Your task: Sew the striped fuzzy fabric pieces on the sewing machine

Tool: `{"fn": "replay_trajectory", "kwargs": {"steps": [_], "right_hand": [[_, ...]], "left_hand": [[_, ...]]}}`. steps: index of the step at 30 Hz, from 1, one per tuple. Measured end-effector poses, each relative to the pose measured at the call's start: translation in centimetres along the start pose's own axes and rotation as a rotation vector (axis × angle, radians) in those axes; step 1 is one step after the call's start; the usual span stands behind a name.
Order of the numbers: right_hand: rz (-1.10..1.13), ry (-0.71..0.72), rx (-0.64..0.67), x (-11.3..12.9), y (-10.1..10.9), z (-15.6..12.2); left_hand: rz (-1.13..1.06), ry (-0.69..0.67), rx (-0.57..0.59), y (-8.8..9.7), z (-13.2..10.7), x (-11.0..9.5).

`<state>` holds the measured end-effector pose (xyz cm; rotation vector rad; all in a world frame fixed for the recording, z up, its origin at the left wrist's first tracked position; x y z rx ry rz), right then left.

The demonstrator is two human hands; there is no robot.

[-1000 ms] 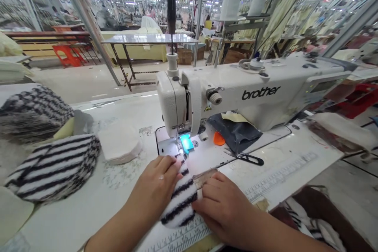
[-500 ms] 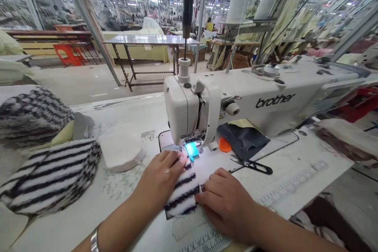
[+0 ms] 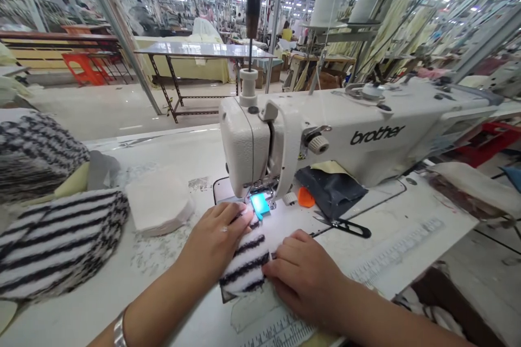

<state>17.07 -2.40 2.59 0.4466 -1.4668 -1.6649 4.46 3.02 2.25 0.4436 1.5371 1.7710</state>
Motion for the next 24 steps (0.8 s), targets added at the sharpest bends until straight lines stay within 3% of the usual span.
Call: {"fn": "replay_trajectory", "kwargs": {"steps": [7,12,15,19,24], "right_hand": [[-0.080,0.033,0.028,0.2,0.0,-0.1],[-0.113,0.051,0.026,0.5,0.1,-0.3],[-0.112,0.048,0.011,0.6,0.3,-0.4],[-0.095,0.041,-0.010,0.4,0.4,-0.4],[-0.104,0.020,0.072,0.2,-0.1,-0.4]], "left_hand": [[0.035,-0.002,0.039,0.6,0.1,-0.4],[-0.071,-0.071,-0.087,1.9,-0.8,-3.1],[-0.094,-0.097,-0.095,1.7,-1.3,-4.2],[-0.107,-0.100,-0.102,1.3,-1.4,-4.2],[-0.128,-0.094,-0.076,1.0,-1.4,-3.8]]}}
Point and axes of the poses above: each hand's wrist, its own z-axis towards the middle knuckle, its own y-axis out of the back of the hand, x = y × z, the point moved 6 cm from there along z, towards the middle knuckle, and after that the axes turned 11 degrees about x, right-handed, at the moved point
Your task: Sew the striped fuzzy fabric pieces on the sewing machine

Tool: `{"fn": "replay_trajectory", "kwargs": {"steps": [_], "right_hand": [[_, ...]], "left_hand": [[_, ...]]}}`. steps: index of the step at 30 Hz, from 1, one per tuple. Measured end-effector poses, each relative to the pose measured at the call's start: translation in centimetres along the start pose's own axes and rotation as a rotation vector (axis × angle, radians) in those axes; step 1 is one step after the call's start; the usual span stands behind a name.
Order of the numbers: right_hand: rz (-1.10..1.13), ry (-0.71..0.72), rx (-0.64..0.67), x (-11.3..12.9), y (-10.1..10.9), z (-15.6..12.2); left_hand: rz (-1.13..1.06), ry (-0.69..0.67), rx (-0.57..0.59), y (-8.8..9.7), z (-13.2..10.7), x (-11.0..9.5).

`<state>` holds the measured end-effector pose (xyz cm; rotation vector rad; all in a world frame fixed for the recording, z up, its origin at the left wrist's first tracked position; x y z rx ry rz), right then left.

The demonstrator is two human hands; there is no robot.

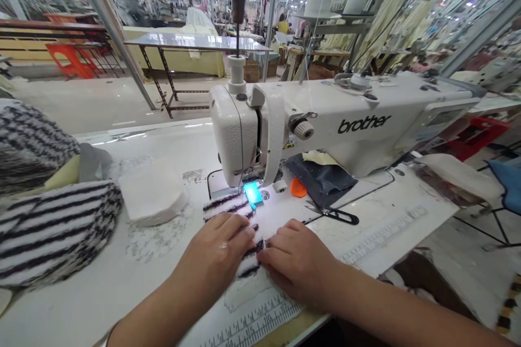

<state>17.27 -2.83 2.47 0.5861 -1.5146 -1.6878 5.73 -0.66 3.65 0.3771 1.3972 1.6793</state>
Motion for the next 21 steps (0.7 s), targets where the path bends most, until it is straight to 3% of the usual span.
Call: {"fn": "replay_trajectory", "kwargs": {"steps": [8,15,21], "right_hand": [[-0.060,0.050,0.103,0.2,0.2,0.3],[-0.136,0.081,0.179,-1.9,-0.5,3.1],[-0.123,0.076,0.178,-2.8,-0.3,4.2]], "left_hand": [[-0.015,0.001,0.036,-0.1,-0.1,0.4],[0.044,-0.005,0.011,0.2,1.1,3.0],[0.001,0.024,0.112,0.9,1.9,4.0]]}}
Point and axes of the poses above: each hand's wrist, its own z-axis towards the middle knuckle, its own y-axis out of the back of the hand, x = y × z, the point moved 6 cm from there along z, towards the middle knuckle, and after that the axes turned 11 degrees about x, right-handed, at the moved point
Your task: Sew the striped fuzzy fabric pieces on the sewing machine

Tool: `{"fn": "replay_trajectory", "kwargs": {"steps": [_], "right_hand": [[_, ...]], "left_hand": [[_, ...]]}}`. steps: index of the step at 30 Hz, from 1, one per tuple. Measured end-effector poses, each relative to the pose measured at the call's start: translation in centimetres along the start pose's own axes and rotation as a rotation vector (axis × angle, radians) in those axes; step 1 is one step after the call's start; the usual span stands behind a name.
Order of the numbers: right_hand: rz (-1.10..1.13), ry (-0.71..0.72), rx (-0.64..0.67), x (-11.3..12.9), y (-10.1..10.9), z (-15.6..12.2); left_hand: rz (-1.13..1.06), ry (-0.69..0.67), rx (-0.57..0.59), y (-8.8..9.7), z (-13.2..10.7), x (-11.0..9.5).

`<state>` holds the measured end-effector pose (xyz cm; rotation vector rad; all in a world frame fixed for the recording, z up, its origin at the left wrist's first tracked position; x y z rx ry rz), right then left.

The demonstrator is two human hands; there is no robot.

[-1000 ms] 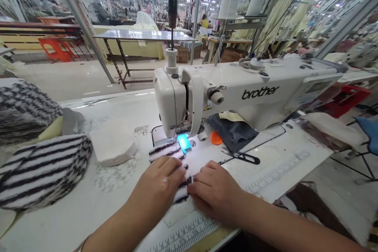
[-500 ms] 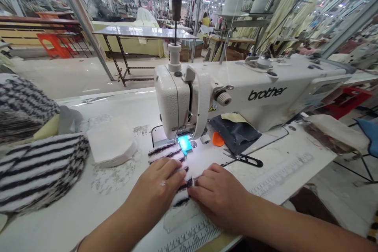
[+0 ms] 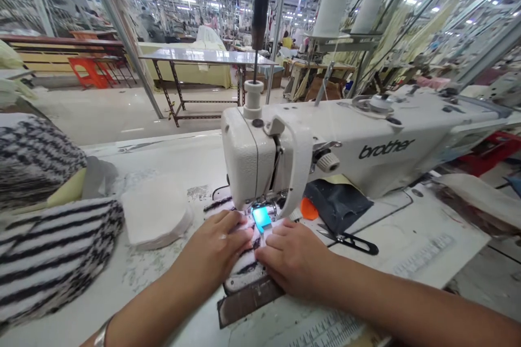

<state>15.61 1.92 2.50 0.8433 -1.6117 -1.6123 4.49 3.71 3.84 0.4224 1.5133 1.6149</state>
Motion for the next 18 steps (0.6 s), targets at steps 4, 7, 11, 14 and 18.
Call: {"fn": "replay_trajectory", "kwargs": {"steps": [4,7,11,14,18], "right_hand": [[0.034,-0.012,-0.002,-0.2,0.1,0.1],[0.030,-0.028,0.012,-0.4,0.2,0.3],[0.035,-0.069,0.027,-0.5,0.2,0.4],[0.055,-0.098,0.044,-0.7,0.3,0.5],[0.039,-0.157,0.057,-1.2,0.3,0.7]], "left_hand": [[0.008,-0.124,0.007,0.3,-0.1,0.0],[0.029,-0.125,-0.002,0.1,-0.2,0.6],[0.036,-0.075,0.009,-0.4,-0.2,1.0],[0.054,-0.021,-0.008,-0.8,-0.3,1.0],[0.088,0.057,-0.056,-1.1,-0.4,1.0]]}}
Point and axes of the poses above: each hand's wrist, its own z-axis towards the middle knuckle, its own y-axis out of the back of the hand, x = y × z, the point moved 6 cm from there along z, towards the middle knuckle, and after that the axes turned 11 degrees about x, right-handed, at the moved point
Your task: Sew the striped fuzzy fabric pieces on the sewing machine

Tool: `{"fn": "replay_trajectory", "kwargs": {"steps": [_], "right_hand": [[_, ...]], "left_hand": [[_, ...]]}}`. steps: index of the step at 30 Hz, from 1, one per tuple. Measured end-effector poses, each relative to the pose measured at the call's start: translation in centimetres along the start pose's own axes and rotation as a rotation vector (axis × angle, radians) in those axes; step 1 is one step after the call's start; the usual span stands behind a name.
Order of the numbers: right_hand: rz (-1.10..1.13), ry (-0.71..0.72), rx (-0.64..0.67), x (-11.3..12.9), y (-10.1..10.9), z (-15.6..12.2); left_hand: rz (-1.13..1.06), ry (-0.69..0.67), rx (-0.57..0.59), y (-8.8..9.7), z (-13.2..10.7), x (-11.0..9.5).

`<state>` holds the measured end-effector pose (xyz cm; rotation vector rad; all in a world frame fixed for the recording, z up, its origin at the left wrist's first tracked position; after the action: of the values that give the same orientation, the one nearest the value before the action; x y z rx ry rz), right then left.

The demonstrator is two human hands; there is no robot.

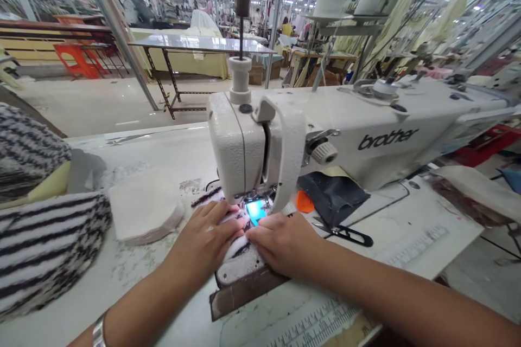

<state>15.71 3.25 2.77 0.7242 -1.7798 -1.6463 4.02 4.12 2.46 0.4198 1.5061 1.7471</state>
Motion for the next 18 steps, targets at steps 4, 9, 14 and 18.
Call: {"fn": "replay_trajectory", "kwargs": {"steps": [4,9,14,18], "right_hand": [[-0.016,-0.003,-0.003,-0.1,0.0,0.0],[0.016,-0.010,-0.015,-0.2,0.1,-0.2],[0.049,0.032,-0.098,-0.4,0.4,-0.7],[0.051,0.070,-0.208,-0.4,0.6,-1.2]], "left_hand": [[-0.046,0.043,0.039,0.4,0.2,0.5],[-0.081,-0.202,0.132,1.1,0.5,-0.1],[-0.045,-0.170,0.091,0.7,0.6,-0.6],[-0.005,-0.091,-0.010,0.5,0.7,-0.9]]}}
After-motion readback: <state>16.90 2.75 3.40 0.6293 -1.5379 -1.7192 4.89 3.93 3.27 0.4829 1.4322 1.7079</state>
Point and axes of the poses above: each hand's wrist, its own z-axis towards the middle knuckle, its own y-axis out of the back of the hand, x = y × z, the point moved 6 cm from there along z, towards the middle knuckle, and after that the axes turned 11 degrees about x, right-handed, at the moved point
